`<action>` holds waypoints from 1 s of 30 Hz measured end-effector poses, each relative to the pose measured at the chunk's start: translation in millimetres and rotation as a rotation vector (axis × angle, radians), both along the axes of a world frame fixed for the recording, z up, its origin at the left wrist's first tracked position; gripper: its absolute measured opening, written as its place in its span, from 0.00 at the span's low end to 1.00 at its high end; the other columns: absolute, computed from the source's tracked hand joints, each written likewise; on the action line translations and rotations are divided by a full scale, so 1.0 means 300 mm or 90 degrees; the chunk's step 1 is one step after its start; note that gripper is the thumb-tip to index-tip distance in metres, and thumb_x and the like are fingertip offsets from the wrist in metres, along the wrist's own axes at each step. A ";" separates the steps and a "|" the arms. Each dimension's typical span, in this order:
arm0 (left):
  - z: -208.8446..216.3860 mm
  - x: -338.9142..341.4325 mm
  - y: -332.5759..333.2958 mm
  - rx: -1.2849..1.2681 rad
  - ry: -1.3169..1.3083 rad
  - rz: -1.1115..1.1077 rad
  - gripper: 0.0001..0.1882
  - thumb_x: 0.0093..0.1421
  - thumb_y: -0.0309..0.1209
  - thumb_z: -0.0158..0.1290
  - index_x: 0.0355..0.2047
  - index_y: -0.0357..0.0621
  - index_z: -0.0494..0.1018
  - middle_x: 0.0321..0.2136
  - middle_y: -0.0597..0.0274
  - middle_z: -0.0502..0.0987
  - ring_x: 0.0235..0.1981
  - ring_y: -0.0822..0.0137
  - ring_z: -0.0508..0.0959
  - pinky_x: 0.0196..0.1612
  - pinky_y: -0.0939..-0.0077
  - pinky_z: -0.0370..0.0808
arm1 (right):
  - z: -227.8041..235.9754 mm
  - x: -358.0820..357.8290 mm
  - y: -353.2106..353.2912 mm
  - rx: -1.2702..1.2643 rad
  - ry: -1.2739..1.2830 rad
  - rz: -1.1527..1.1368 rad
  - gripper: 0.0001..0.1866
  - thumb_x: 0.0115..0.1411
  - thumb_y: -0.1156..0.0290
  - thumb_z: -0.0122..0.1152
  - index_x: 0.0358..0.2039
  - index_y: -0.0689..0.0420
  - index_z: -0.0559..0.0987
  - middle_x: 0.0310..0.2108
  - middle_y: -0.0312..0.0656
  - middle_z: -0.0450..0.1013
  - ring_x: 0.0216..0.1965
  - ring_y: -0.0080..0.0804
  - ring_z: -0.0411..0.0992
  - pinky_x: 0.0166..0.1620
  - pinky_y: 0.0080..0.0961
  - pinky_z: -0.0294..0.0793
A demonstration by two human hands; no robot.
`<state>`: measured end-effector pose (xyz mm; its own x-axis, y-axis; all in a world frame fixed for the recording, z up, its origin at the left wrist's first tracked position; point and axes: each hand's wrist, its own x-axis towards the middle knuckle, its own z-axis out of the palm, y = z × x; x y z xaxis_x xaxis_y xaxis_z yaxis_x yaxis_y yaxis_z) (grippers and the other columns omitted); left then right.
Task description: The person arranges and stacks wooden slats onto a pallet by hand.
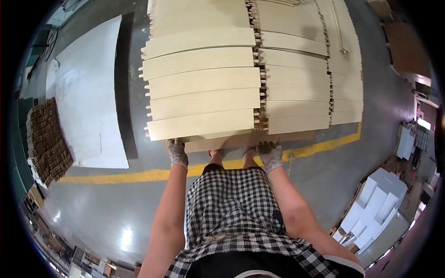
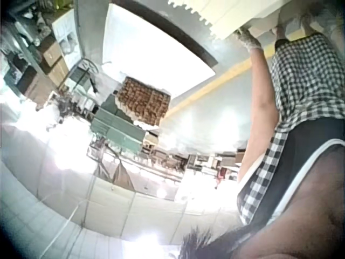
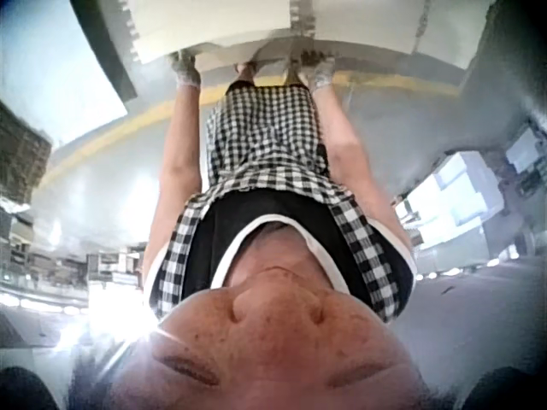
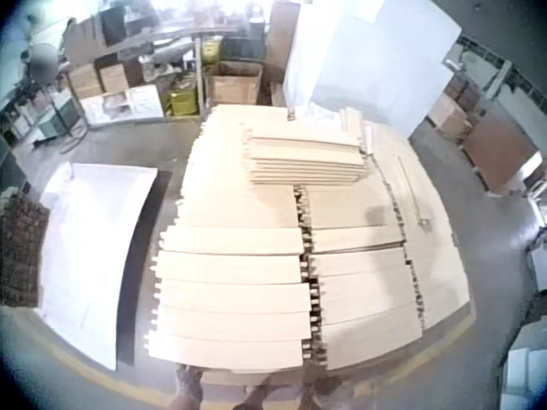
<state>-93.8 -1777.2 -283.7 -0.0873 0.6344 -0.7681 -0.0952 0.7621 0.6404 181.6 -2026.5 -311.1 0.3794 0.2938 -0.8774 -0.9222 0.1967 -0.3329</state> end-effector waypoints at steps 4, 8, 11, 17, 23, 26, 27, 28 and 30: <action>-0.045 -0.024 0.007 -0.014 0.096 -0.081 0.18 0.64 0.34 0.49 0.54 0.57 0.64 0.44 0.68 0.72 0.42 0.68 0.71 0.41 0.67 0.67 | 0.117 0.222 0.114 -0.246 -0.086 -0.013 0.25 0.66 0.50 0.36 0.55 0.50 0.69 0.57 0.40 0.66 0.58 0.37 0.62 0.61 0.40 0.59; -0.034 -0.037 0.024 -0.060 0.027 -0.043 0.17 0.64 0.34 0.50 0.52 0.54 0.63 0.46 0.67 0.71 0.45 0.69 0.72 0.44 0.65 0.71 | 0.214 0.289 0.213 -0.667 -0.453 0.675 0.27 0.65 0.46 0.35 0.56 0.48 0.69 0.58 0.37 0.64 0.59 0.36 0.60 0.61 0.42 0.58; -0.014 -0.034 0.028 -0.022 0.037 -0.044 0.17 0.65 0.34 0.49 0.53 0.54 0.63 0.48 0.66 0.71 0.45 0.68 0.72 0.46 0.66 0.71 | 0.244 0.260 0.195 -0.498 -0.235 0.182 0.28 0.65 0.45 0.36 0.57 0.47 0.68 0.59 0.35 0.63 0.59 0.35 0.59 0.61 0.41 0.58; -0.034 -0.024 0.016 -0.054 0.027 -0.027 0.21 0.66 0.38 0.47 0.59 0.57 0.61 0.49 0.66 0.69 0.47 0.66 0.71 0.48 0.67 0.70 | 0.191 0.412 0.167 -0.241 -0.055 -0.278 0.30 0.63 0.43 0.41 0.59 0.47 0.66 0.52 0.37 0.68 0.52 0.37 0.66 0.55 0.44 0.64; -0.040 -0.070 0.024 -0.030 0.041 -0.113 0.25 0.66 0.38 0.47 0.62 0.55 0.56 0.52 0.62 0.67 0.47 0.65 0.71 0.48 0.68 0.70 | 0.142 0.447 0.155 0.036 -0.144 -0.213 0.31 0.61 0.39 0.39 0.57 0.46 0.66 0.51 0.32 0.66 0.51 0.32 0.63 0.57 0.41 0.58; -0.052 -0.080 0.036 -0.036 0.049 -0.098 0.24 0.66 0.37 0.48 0.61 0.57 0.58 0.54 0.64 0.67 0.50 0.65 0.70 0.49 0.68 0.70 | 0.154 0.487 0.131 0.098 0.206 -0.680 0.29 0.64 0.43 0.39 0.57 0.48 0.67 0.56 0.32 0.65 0.55 0.33 0.63 0.57 0.40 0.60; -0.059 -0.083 0.037 -0.040 0.053 -0.086 0.23 0.66 0.37 0.48 0.60 0.57 0.59 0.55 0.65 0.67 0.52 0.65 0.70 0.49 0.67 0.70 | 0.154 0.508 0.127 0.407 0.440 -0.980 0.27 0.64 0.45 0.38 0.56 0.48 0.68 0.56 0.32 0.65 0.55 0.33 0.63 0.56 0.40 0.61; -0.067 -0.087 0.040 -0.037 0.058 -0.088 0.23 0.66 0.37 0.48 0.60 0.58 0.59 0.55 0.65 0.67 0.52 0.65 0.70 0.49 0.66 0.70 | 0.146 0.527 0.131 0.744 0.686 -1.243 0.26 0.65 0.46 0.38 0.55 0.48 0.69 0.57 0.32 0.65 0.55 0.34 0.63 0.56 0.40 0.62; -0.080 -0.098 0.043 -0.040 0.080 -0.103 0.23 0.66 0.37 0.48 0.61 0.58 0.58 0.56 0.65 0.66 0.52 0.64 0.69 0.50 0.64 0.70 | 0.122 0.552 0.126 1.201 0.892 -1.482 0.22 0.67 0.52 0.39 0.56 0.46 0.69 0.57 0.31 0.66 0.56 0.34 0.64 0.55 0.40 0.63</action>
<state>-123.2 -1764.2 -307.8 -0.0863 0.5996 -0.7956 0.1088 0.7995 0.5907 347.2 -1988.6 -274.5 0.7384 0.4780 -0.4757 0.6742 -0.5077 0.5364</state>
